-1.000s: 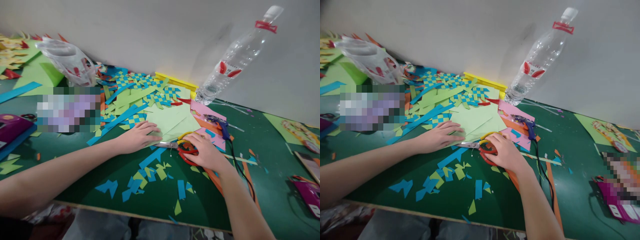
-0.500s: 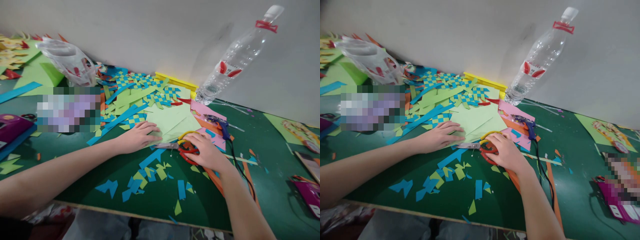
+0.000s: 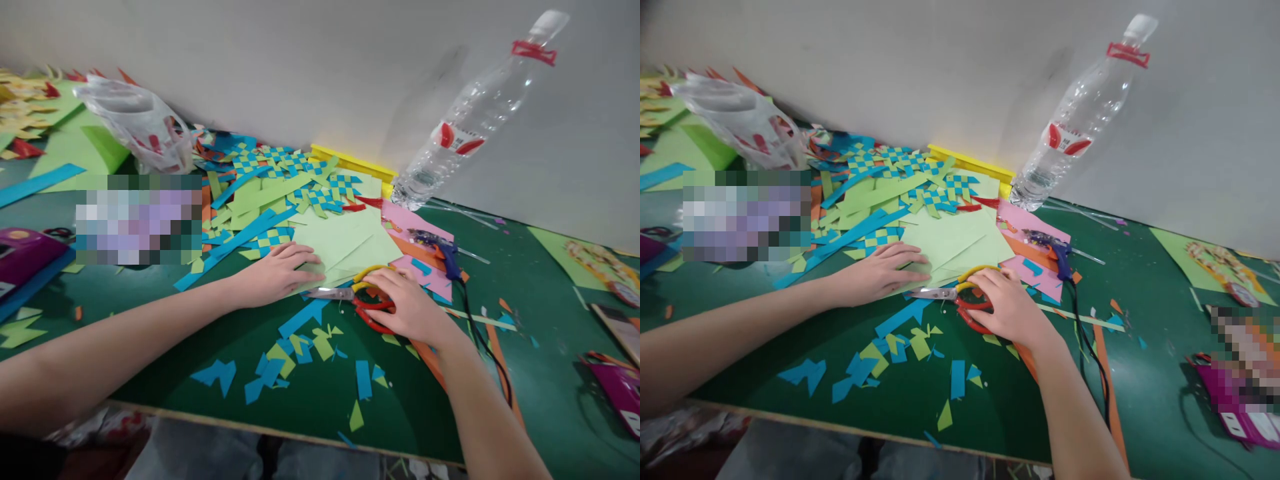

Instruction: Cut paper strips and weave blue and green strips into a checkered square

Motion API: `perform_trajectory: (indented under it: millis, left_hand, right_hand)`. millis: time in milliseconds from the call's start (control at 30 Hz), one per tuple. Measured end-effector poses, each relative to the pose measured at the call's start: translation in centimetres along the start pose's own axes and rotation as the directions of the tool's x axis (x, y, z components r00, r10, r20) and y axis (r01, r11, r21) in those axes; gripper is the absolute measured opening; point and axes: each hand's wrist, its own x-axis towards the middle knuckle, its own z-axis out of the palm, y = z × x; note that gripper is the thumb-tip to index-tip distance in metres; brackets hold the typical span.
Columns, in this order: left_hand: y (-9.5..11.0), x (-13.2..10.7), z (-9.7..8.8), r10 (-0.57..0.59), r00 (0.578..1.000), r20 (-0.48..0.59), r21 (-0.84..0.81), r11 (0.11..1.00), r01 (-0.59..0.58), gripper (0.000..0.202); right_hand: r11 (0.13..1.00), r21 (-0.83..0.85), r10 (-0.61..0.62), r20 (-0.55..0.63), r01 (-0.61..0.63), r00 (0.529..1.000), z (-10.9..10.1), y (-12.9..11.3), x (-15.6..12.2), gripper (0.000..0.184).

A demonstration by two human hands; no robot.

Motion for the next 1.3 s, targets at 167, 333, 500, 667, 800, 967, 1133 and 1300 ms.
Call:
perform_trajectory:
  millis: [167,333,500,667,800,967,1133,1300]
  left_hand:
    - [0.0,0.0,-0.1,0.001,1.000,0.015,0.009,1.000,-0.001,0.031]
    - [0.1,0.0,-0.2,0.001,1.000,0.032,0.045,0.999,-0.002,0.032]
    - [0.3,0.4,0.1,-0.006,1.000,-0.015,0.080,0.997,0.008,0.035]
    - [0.3,0.8,0.3,0.006,0.995,-0.101,0.069,0.998,0.001,0.028]
    - [-0.2,0.3,-0.1,0.066,0.992,-0.107,0.026,0.998,-0.064,0.022]
    - [-1.0,-0.3,-0.4,0.113,0.993,-0.038,0.032,0.993,-0.112,0.028]
    - [-0.9,-0.1,-0.4,0.109,0.994,-0.029,0.052,0.993,-0.108,0.030]
    - [-0.8,-0.1,-0.3,0.104,0.994,-0.015,0.064,0.993,-0.103,0.031]
  right_hand:
    - [1.000,-0.002,0.018,0.010,-0.018,1.000,-0.1,-0.3,0.0,0.039]
    - [1.000,0.008,0.024,0.004,-0.024,1.000,-0.3,-0.6,0.1,0.037]
    - [0.999,0.000,0.036,-0.015,-0.036,0.999,-0.2,-0.2,0.0,0.039]
    - [0.999,0.011,0.043,-0.015,-0.043,0.999,-0.1,0.2,0.0,0.040]
    - [0.999,0.011,0.052,0.001,-0.052,0.999,-0.1,0.2,0.1,0.040]
    - [0.998,0.009,0.062,0.008,-0.062,0.998,-0.1,0.2,0.0,0.040]
    - [0.998,0.010,0.059,0.004,-0.059,0.998,-0.1,0.2,0.0,0.041]
    - [0.998,0.014,0.063,0.008,-0.063,0.998,0.0,0.2,0.0,0.042]
